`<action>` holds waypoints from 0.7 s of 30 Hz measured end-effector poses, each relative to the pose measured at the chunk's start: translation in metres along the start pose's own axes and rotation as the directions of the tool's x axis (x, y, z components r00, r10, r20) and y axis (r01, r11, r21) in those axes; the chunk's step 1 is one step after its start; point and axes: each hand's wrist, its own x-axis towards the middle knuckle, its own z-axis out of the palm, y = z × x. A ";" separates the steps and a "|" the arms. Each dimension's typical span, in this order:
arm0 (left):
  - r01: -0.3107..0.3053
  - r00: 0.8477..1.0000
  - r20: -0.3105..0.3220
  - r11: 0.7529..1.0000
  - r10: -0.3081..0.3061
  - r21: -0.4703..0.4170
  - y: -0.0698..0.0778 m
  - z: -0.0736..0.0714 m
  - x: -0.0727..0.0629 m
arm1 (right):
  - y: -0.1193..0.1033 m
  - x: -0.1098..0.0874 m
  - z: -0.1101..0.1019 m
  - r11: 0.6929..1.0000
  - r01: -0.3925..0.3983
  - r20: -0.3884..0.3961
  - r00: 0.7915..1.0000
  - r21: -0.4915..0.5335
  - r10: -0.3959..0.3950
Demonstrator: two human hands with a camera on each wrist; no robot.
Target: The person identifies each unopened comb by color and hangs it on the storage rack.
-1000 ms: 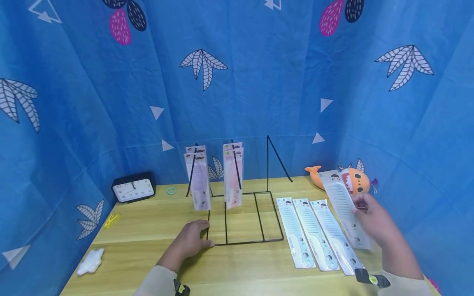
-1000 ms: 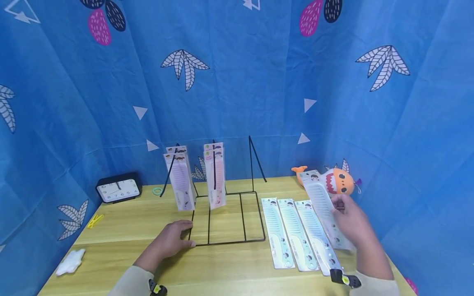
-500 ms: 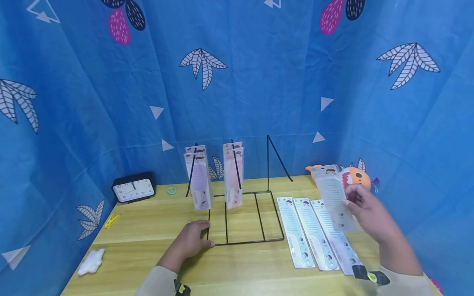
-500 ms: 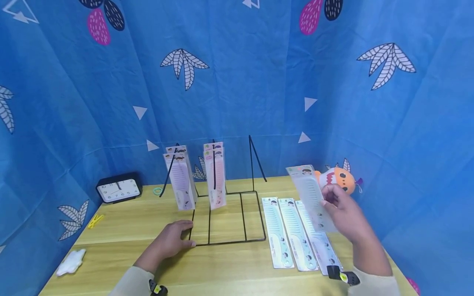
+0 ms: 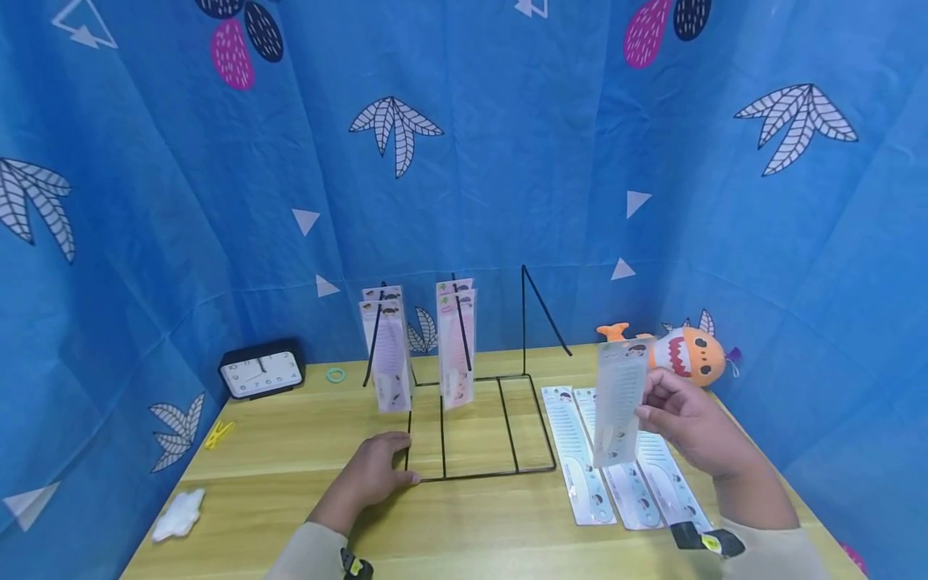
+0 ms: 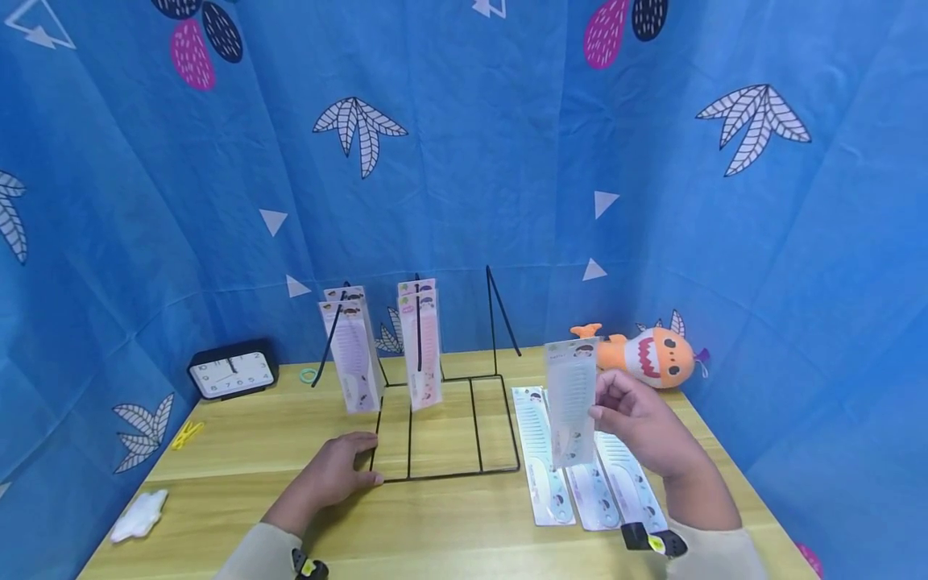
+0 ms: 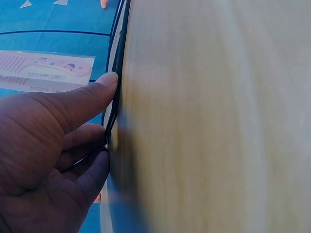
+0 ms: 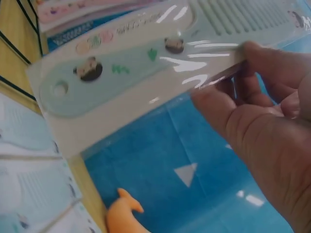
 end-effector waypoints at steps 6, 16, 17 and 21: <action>-0.005 1.000 -0.003 1.000 0.005 0.003 0.000 0.000 -0.001 | 0.009 0.006 0.015 0.994 -0.002 0.087 0.996 0.106 -0.007; -0.018 1.000 -0.001 1.000 0.018 -0.008 -0.002 0.000 -0.002 | 0.023 0.021 0.035 0.985 -0.048 0.168 0.986 0.163 0.020; -0.022 1.000 -0.001 1.000 0.022 -0.006 -0.002 0.000 -0.002 | 0.023 0.022 0.036 0.986 -0.061 0.161 0.986 0.153 0.036; -0.033 0.999 -0.006 0.999 0.033 0.007 -0.003 0.001 -0.001 | 0.022 0.024 0.040 0.987 -0.130 0.120 0.986 0.089 0.119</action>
